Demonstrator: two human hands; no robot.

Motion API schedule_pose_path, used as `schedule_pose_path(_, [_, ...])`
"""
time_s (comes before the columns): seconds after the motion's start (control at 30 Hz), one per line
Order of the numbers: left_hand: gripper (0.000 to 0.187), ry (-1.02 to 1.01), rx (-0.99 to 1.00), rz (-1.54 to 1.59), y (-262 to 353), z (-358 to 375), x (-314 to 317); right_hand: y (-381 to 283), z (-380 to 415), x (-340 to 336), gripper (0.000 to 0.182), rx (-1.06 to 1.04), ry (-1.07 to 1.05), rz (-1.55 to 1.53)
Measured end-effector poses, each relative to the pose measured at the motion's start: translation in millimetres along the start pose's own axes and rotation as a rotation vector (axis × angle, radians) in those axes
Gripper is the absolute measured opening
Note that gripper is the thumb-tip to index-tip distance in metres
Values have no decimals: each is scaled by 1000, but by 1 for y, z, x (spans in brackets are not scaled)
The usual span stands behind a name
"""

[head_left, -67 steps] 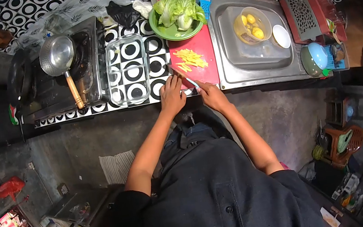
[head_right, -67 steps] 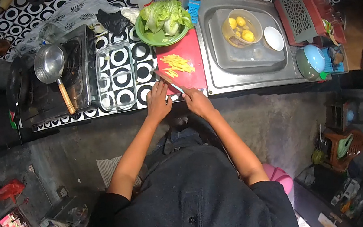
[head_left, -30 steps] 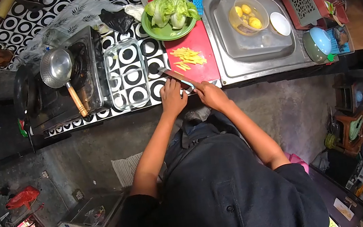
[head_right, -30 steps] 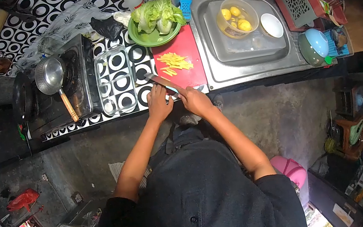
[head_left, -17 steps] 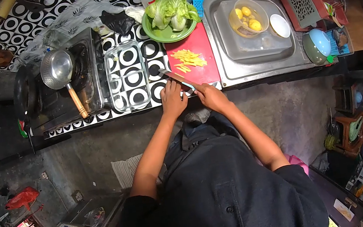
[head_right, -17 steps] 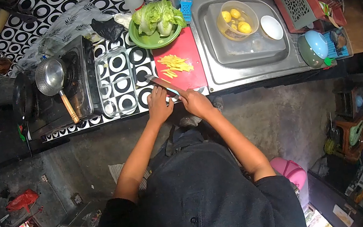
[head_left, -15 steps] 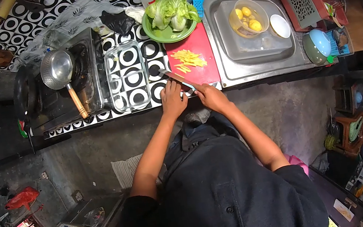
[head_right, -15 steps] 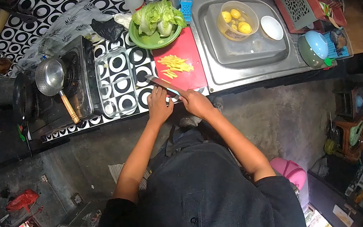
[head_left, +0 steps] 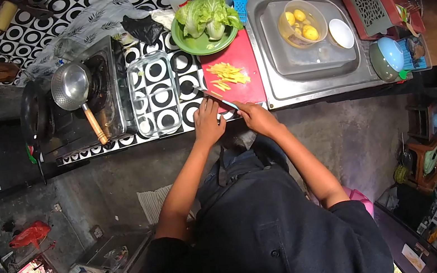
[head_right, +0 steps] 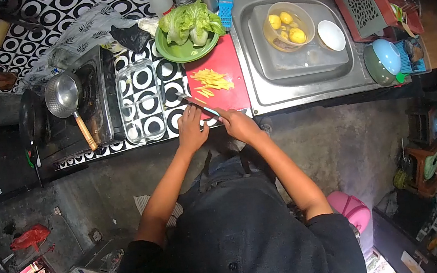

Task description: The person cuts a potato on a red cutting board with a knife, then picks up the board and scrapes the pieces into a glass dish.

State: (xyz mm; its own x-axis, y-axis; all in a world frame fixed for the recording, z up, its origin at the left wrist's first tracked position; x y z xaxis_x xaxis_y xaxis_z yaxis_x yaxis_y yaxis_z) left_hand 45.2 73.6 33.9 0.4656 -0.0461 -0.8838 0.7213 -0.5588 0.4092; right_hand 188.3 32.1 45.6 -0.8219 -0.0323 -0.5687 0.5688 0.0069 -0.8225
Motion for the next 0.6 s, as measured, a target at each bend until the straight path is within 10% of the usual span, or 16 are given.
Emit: schedule_pose_path(0.6, [50,-88,-37,0,-7,0,10,19,8,7,46,49,-51,7])
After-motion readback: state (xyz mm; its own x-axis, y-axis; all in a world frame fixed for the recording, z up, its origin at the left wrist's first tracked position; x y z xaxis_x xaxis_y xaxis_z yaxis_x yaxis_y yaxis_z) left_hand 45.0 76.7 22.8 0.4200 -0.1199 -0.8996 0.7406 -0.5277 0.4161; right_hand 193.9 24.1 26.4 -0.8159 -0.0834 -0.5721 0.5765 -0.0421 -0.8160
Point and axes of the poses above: each hand's wrist, its own z-axis away from the middle knuckle, its own x-axis out of the palm, y = z × x, the point moved 10 cm from there along -z, towards the middle knuckle, and after that the axes turned 5 degrees about y, right-handed, at the moved point
